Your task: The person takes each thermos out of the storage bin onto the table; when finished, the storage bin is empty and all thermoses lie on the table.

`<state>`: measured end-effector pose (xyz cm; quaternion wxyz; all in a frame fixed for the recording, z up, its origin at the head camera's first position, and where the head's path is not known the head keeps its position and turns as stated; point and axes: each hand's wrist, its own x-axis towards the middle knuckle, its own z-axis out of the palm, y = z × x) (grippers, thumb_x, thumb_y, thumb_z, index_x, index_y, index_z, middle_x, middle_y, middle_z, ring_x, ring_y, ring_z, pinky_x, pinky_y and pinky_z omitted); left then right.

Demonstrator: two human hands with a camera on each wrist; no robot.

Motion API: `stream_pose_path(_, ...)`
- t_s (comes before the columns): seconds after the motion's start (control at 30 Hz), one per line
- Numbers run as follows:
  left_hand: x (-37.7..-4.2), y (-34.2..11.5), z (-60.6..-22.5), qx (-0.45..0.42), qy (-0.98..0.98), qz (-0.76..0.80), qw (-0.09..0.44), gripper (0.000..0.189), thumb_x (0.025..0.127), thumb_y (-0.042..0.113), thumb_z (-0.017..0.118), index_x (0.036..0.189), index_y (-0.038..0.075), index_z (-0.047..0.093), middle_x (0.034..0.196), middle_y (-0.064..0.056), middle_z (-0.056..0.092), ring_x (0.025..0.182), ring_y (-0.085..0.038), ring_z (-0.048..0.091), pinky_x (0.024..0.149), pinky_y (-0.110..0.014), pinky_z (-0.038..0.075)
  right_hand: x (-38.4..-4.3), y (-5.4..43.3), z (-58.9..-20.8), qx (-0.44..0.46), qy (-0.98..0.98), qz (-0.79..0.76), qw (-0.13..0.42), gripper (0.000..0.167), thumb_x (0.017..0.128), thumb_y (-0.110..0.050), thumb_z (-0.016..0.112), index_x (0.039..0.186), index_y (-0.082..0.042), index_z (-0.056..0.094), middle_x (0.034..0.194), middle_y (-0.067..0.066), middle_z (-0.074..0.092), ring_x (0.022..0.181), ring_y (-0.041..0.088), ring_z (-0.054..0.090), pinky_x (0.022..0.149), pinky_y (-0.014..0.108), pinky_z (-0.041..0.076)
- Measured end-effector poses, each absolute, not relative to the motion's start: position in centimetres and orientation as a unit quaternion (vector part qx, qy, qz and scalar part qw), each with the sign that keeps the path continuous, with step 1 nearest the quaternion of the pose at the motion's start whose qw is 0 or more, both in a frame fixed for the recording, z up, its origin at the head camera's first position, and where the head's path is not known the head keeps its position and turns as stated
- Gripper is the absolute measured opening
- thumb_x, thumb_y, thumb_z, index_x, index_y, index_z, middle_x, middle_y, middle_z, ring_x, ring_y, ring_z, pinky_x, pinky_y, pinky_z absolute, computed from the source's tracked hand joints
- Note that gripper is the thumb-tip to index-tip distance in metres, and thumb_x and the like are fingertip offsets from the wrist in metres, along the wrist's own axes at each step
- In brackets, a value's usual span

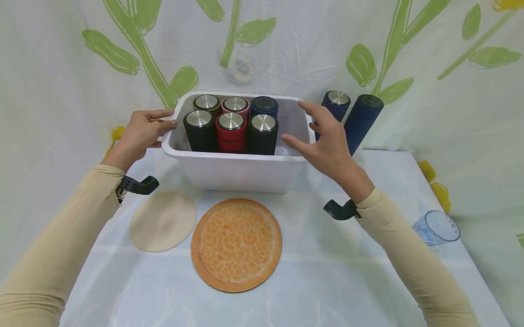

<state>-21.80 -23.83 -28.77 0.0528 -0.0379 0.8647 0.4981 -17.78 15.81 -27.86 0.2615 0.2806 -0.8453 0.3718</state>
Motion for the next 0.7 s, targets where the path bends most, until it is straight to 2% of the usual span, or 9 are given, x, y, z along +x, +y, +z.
stream_pose_path(0.2,-21.7,-24.0,-28.7,-0.038,0.865,0.497,0.054,0.054,0.103,0.030,0.056,0.153,0.015,0.043,0.144,-0.020,0.052,0.123,-0.033,0.052,0.076,-0.026,0.054,-17.6,14.9,-28.3,0.283,-0.846,0.383,0.240,0.072,0.080,-0.025,0.087,0.141,-0.004,0.055,0.137,0.011,0.057,0.124,0.022,0.054,0.092,0.045,0.054)
stream_pose_path(0.47,-21.6,-24.0,-28.7,-0.034,0.866,0.497,0.054,0.054,0.103,0.029,0.055,0.153,0.015,0.042,0.148,-0.019,0.048,0.125,-0.034,0.051,0.080,-0.029,0.053,-17.6,13.7,-28.8,0.299,-0.831,0.402,0.242,0.071,0.079,-0.020,0.088,0.139,-0.001,0.055,0.134,0.013,0.059,0.123,0.022,0.055,0.092,0.043,0.054)
stream_pose_path(0.7,-21.5,-23.8,-28.7,-0.029,0.862,0.503,0.055,0.053,0.103,0.027,0.056,0.153,0.013,0.042,0.145,-0.021,0.051,0.122,-0.032,0.052,0.073,-0.024,0.054,-17.6,13.0,-28.9,0.299,-0.831,0.407,0.232,0.071,0.078,-0.020,0.088,0.137,0.002,0.056,0.134,0.014,0.059,0.123,0.024,0.055,0.091,0.043,0.054)
